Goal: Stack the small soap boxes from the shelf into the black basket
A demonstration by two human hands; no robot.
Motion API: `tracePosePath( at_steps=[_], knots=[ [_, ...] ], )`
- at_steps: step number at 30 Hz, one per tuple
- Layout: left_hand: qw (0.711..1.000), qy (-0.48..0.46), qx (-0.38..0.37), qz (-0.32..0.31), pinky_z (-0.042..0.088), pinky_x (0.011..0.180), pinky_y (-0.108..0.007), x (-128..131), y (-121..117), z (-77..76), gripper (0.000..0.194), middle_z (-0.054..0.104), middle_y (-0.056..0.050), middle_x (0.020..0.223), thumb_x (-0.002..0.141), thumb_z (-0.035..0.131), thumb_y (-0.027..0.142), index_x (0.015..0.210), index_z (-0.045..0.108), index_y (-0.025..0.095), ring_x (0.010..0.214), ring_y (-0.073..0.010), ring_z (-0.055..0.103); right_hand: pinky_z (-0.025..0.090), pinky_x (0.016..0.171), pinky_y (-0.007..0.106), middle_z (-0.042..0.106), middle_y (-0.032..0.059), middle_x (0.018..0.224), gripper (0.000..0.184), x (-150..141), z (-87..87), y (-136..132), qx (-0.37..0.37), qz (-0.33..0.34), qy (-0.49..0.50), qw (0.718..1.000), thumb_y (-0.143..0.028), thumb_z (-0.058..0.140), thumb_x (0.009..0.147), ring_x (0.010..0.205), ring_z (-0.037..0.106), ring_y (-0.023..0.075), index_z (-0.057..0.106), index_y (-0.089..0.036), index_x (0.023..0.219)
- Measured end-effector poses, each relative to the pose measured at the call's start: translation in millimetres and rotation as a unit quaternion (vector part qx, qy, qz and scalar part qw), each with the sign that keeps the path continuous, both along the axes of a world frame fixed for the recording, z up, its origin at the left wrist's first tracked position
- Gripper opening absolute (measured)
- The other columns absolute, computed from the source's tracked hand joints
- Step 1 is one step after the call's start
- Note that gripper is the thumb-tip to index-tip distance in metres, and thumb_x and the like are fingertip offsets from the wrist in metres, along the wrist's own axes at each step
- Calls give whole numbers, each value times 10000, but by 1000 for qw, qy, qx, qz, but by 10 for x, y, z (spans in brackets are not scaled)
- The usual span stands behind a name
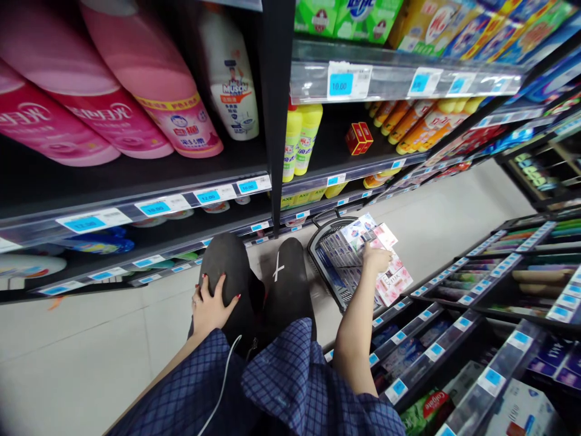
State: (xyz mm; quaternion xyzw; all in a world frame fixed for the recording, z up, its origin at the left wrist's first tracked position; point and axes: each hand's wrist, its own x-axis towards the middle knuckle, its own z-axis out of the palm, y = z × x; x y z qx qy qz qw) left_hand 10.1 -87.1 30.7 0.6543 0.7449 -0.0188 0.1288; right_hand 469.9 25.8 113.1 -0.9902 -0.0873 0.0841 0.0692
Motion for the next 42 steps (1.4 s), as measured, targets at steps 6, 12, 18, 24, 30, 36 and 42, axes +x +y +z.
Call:
tracePosePath(
  at_steps=[6, 12, 18, 24, 30, 36, 42],
  knots=[
    [1000, 0, -3, 2, 347, 1095, -570, 2, 2, 5, 728, 160, -177, 1602, 912, 498, 562, 1552, 339, 254, 1402, -478, 278, 465, 1037, 498, 441, 357, 1386, 913, -95, 104, 34, 41, -12, 10, 999, -544, 666, 778, 1302, 501, 426, 365, -17, 1461],
    [1000, -5, -3, 1, 347, 1090, -586, 0, -2, 0, 724, 138, -183, 1609, 918, 488, 564, 1549, 349, 238, 1405, -487, 269, 466, 1032, 447, 397, 361, 1420, 904, -100, 132, 55, 10, -11, 31, 999, -579, 596, 817, 1327, 489, 386, 320, -15, 1468],
    [1000, -1, 1, -2, 348, 1091, -584, -5, -3, -17, 726, 143, -192, 1605, 921, 479, 567, 1552, 341, 235, 1403, -488, 274, 461, 967, 503, 390, 429, 1365, 930, -111, 195, -12, 20, 11, 42, 999, -649, 520, 849, 1251, 516, 435, 320, 50, 1429],
    [1000, 2, -2, -3, 358, 1084, -575, -22, -5, -32, 721, 119, -186, 1612, 923, 471, 570, 1552, 340, 242, 1400, -490, 278, 420, 1018, 511, 489, 347, 1319, 592, 456, 609, -144, 25, 71, -31, 997, -430, 306, 972, 1243, 515, 410, 491, -5, 1340],
    [1000, 6, -1, -2, 359, 1082, -570, -7, 1, -12, 713, 132, -180, 1611, 924, 467, 569, 1548, 348, 245, 1395, -481, 287, 390, 1070, 348, 635, 181, 1199, 455, 1150, 646, 276, -2, 320, 23, 947, -314, 482, 948, 1253, 531, 268, 568, -116, 1348],
    [1000, 8, 4, 1, 359, 1088, -563, 0, -4, -19, 720, 133, -173, 1613, 921, 473, 561, 1553, 337, 244, 1401, -464, 284, 424, 1028, 323, 632, 176, 1177, 641, 1156, 293, 628, -139, 432, 66, 889, -419, 651, 867, 1212, 574, 273, 520, -90, 1402],
    [1000, 16, -8, 4, 369, 1084, -551, -6, 9, -33, 727, 122, -182, 1615, 918, 475, 567, 1555, 330, 248, 1392, -468, 303, 486, 889, 324, 648, 204, 1199, 728, 1145, 165, 662, -168, 420, 68, 889, -541, 661, 838, 1087, 635, 279, 504, -48, 1349]
  ],
)
